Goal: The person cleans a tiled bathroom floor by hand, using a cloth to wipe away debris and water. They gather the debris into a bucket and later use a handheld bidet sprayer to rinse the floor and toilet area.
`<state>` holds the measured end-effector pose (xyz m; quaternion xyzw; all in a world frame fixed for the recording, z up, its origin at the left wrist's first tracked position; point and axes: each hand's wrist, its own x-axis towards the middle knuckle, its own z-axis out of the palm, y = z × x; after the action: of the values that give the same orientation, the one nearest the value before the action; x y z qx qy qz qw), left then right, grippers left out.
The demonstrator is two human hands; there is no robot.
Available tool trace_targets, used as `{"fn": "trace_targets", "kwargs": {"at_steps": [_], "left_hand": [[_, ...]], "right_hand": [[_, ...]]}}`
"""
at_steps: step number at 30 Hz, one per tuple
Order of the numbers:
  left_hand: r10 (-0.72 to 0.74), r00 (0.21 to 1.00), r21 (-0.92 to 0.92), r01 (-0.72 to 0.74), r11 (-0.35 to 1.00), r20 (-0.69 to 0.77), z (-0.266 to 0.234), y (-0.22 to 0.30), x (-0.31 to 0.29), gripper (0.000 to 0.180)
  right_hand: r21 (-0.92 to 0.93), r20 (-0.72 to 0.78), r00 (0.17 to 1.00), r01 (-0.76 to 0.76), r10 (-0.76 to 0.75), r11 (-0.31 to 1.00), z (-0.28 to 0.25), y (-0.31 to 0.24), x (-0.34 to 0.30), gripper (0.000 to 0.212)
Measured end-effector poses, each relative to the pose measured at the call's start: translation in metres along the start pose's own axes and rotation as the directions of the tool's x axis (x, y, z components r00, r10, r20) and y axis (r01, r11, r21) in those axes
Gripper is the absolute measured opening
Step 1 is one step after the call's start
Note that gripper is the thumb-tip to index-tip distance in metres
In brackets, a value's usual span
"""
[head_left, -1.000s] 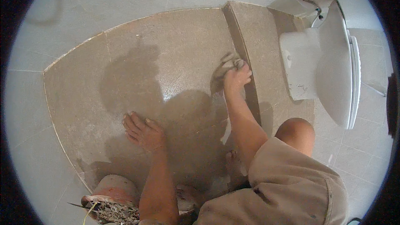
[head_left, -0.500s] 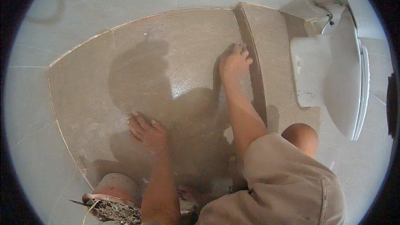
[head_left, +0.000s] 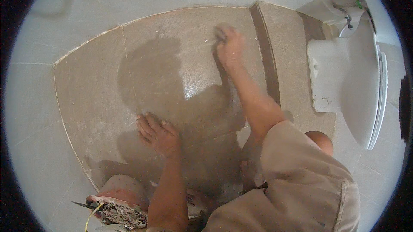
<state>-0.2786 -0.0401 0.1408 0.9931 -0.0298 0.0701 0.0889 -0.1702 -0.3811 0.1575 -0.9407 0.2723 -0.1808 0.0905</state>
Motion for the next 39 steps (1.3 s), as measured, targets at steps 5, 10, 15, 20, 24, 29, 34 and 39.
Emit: {"fn": "trace_targets", "kwargs": {"at_steps": [5, 10, 15, 20, 24, 29, 34, 39], "left_hand": [[-0.074, 0.997, 0.013, 0.073, 0.997, 0.034, -0.002, -0.019, 0.003, 0.060], [-0.015, 0.999, -0.012, 0.016, 1.000, 0.037, 0.000, -0.012, 0.002, 0.061], [-0.027, 0.998, -0.021, 0.028, 0.999, 0.058, -0.008, -0.002, 0.003, 0.064], [-0.058, 0.997, 0.006, 0.058, 0.998, 0.059, -0.004, -0.012, 0.003, 0.065], [-0.065, 0.994, 0.004, 0.065, 0.998, 0.085, -0.005, -0.017, 0.002, 0.064], [-0.061, 0.990, -0.044, 0.067, 0.997, 0.125, -0.006, 0.001, 0.003, 0.062], [-0.094, 0.988, -0.028, 0.098, 0.995, 0.122, -0.006, -0.011, 0.002, 0.062], [-0.113, 0.983, -0.040, 0.120, 0.992, 0.147, -0.002, -0.020, 0.000, 0.065]], "right_hand": [[0.001, -0.083, 0.968, -0.235, 0.235, 0.972, -0.014, -0.010, 0.004, 0.046], [-0.275, -0.205, 0.965, -0.215, 0.161, 0.937, 0.018, 0.011, 0.019, 0.040], [-0.015, 0.043, 0.999, -0.006, 0.007, 1.000, 0.048, -0.060, 0.063, 0.037], [0.459, -0.038, 0.989, 0.145, -0.144, 0.876, 0.045, -0.065, 0.047, 0.040], [0.080, -0.114, 0.985, -0.123, 0.131, 0.989, 0.039, -0.067, 0.043, 0.038], [0.229, 0.022, 0.999, 0.031, -0.037, 0.973, 0.080, -0.144, 0.054, 0.029], [0.772, 0.174, 0.912, 0.107, -0.371, 0.627, 0.036, -0.184, 0.013, 0.030], [0.170, -0.190, 0.982, 0.018, 0.015, 0.985, 0.002, -0.048, -0.030, 0.039]]}}
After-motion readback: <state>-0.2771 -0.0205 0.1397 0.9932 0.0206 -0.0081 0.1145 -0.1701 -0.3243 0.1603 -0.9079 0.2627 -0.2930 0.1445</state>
